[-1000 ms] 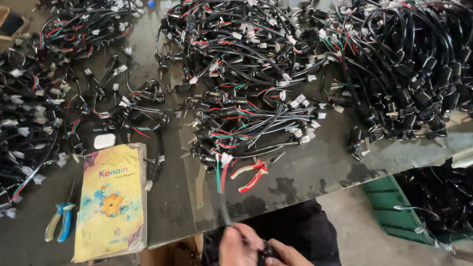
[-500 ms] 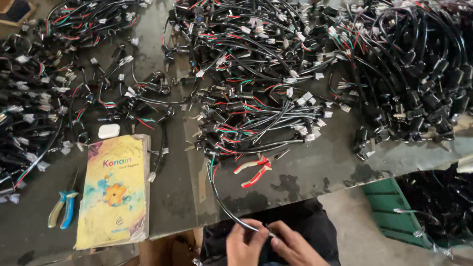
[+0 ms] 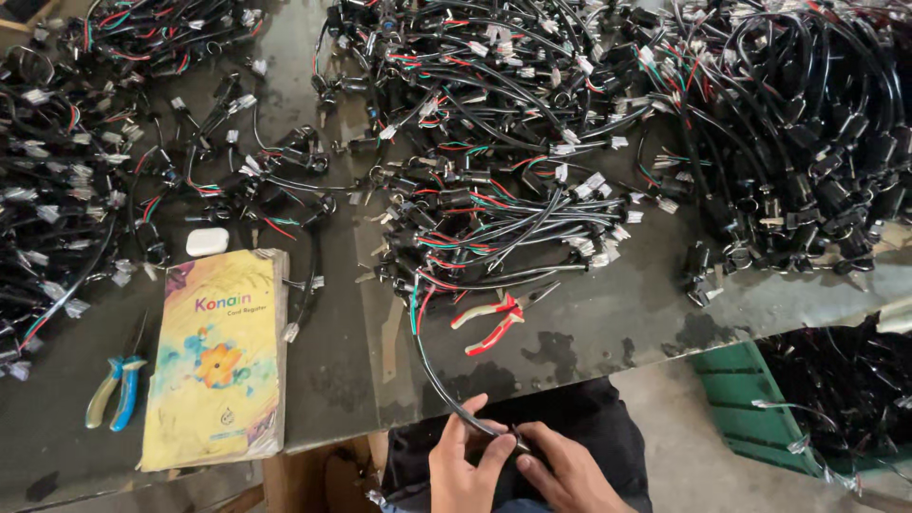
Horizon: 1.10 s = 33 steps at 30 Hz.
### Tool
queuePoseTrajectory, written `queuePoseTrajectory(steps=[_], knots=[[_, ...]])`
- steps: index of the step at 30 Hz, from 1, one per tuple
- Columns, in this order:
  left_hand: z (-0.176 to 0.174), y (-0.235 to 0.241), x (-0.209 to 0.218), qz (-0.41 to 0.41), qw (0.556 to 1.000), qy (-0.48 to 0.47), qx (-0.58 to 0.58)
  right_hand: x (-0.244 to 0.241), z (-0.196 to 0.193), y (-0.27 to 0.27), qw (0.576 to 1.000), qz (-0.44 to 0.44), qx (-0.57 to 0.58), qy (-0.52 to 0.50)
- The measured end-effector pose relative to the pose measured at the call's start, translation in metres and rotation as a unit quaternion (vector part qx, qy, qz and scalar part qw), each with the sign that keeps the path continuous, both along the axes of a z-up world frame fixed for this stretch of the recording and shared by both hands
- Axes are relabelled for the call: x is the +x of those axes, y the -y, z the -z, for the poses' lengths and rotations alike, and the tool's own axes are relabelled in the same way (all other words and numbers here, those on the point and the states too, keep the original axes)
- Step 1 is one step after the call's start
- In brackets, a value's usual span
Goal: The person strips the insulation off the ends of multiple black electrical wires using red-handled pliers. They repeatedly pick up a wire, cut the sheath, and place the processed wire onto a growing pile on the table.
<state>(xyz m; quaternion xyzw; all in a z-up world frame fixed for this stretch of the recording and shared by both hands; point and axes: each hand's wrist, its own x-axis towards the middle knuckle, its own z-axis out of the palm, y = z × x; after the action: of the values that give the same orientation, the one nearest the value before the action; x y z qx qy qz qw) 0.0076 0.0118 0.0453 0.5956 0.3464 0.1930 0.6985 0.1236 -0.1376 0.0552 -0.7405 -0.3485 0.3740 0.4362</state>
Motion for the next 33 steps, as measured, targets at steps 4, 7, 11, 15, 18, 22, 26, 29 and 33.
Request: queuePoseTrajectory(steps=[4,7,11,15,18,22,26,29,33], knots=[[-0.003,0.008,0.005,-0.054,0.998,0.012,0.005,-0.003,0.0,-0.004,0.986,0.034,-0.099,-0.132],[-0.002,0.008,0.006,-0.056,0.998,0.031,0.023,-0.006,0.008,-0.005,0.973,-0.012,0.2,0.116],[-0.006,0.005,0.002,0.005,0.992,0.07,-0.105,-0.01,0.021,0.0,0.964,0.046,-0.015,-0.261],[-0.018,0.005,0.003,0.004,0.997,-0.026,0.078,-0.01,0.037,0.008,0.995,0.009,0.089,0.042],[-0.027,0.009,0.007,-0.002,0.999,-0.001,0.035,-0.008,0.054,0.015,0.996,0.004,0.093,-0.001],[-0.033,0.015,0.013,0.002,0.999,0.037,0.016,-0.001,0.079,0.015,0.943,0.071,0.062,-0.319],[-0.035,0.016,0.012,-0.021,0.997,0.053,0.046,-0.001,0.083,0.012,0.981,0.066,0.09,-0.157],[-0.036,0.016,0.01,-0.015,0.997,0.036,0.066,-0.007,0.075,0.01,0.992,0.066,0.109,0.009],[-0.041,0.01,0.015,-0.009,0.998,0.015,0.063,-0.005,0.065,0.007,0.994,0.089,-0.027,-0.054]])
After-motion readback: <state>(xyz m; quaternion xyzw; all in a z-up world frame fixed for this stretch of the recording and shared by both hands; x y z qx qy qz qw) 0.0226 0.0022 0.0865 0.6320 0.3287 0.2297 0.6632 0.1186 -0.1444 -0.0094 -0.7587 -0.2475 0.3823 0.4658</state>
